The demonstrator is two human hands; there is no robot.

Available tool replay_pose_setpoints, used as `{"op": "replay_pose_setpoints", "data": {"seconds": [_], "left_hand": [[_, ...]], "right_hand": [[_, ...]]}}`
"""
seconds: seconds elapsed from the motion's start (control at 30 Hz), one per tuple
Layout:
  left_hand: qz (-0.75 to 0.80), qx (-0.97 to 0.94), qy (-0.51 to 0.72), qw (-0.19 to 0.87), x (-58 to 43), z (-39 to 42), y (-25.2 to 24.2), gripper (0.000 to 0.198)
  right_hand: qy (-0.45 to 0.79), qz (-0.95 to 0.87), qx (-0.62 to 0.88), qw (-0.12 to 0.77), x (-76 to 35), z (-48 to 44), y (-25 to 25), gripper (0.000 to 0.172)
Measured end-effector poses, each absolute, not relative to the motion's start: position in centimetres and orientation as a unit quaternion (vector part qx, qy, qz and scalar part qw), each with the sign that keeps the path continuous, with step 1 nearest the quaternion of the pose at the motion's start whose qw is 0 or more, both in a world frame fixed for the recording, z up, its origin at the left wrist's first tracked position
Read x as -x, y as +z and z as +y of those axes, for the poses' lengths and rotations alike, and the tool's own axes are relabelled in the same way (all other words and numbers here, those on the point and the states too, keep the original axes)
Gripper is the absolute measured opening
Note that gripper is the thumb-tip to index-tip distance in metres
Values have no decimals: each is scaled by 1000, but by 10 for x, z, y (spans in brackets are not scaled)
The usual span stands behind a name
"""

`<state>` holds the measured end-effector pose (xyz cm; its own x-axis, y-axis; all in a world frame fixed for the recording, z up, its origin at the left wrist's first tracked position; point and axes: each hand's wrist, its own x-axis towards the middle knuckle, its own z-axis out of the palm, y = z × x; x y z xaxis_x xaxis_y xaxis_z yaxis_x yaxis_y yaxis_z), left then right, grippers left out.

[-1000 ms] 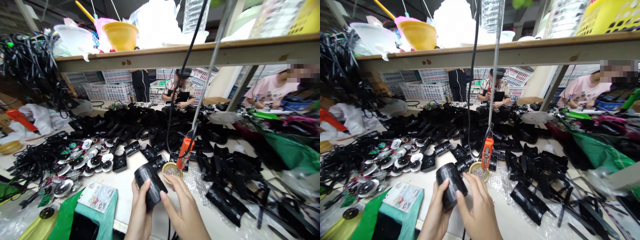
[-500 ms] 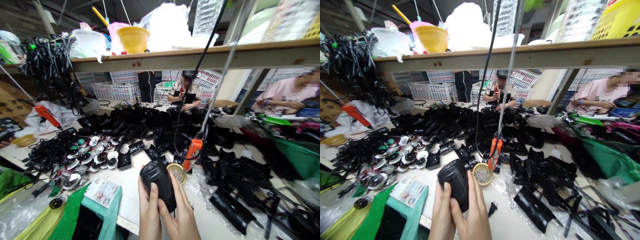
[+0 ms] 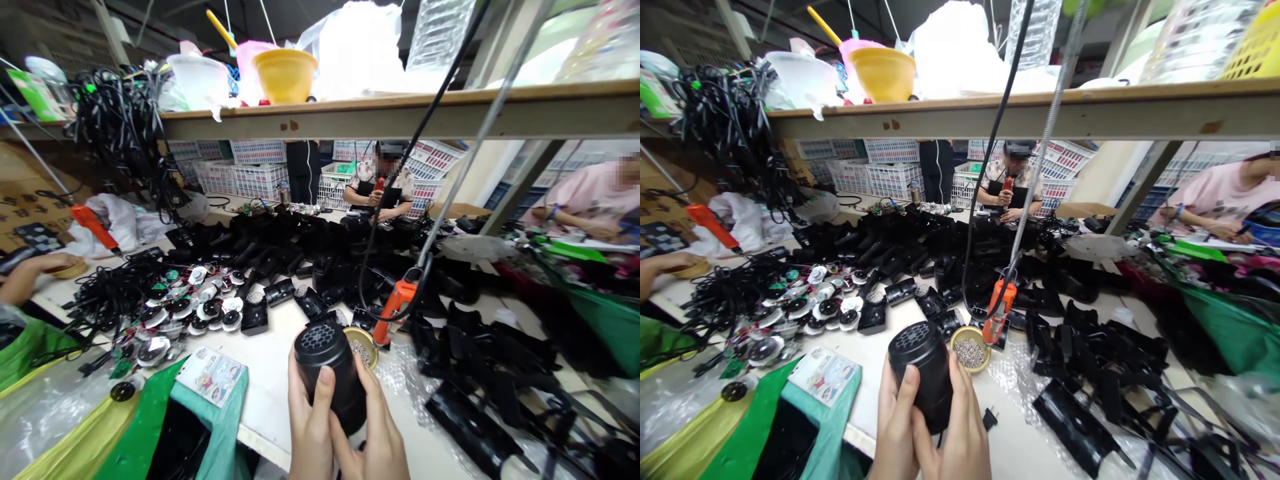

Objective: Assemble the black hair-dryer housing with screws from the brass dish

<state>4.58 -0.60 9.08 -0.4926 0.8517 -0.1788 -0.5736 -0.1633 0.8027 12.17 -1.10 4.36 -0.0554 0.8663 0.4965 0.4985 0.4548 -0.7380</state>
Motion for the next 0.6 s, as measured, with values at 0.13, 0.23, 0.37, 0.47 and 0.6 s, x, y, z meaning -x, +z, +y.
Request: {"op": "replay_pose_setpoints", "data": {"seconds": [0.13, 0.23, 0.37, 0.47, 0.6], "left_hand": [[468, -228, 718, 462, -38, -2, 94, 75], [475, -270, 716, 435, -30, -1, 95, 73], [444, -268, 752, 407, -25, -9, 91, 89], [405, -264, 789, 380, -30, -16, 90, 96], [445, -212, 789, 368, -36, -22, 88, 78]], "right_hand": [[124, -691, 496, 510, -117, -13, 43, 57], [154, -681, 472, 538, -116, -10, 44, 53], [374, -618, 387, 573, -125, 2, 45, 58], [588, -471, 349, 558, -132, 7, 53, 61], [638, -407, 421, 500, -136, 3, 72, 54]]}}
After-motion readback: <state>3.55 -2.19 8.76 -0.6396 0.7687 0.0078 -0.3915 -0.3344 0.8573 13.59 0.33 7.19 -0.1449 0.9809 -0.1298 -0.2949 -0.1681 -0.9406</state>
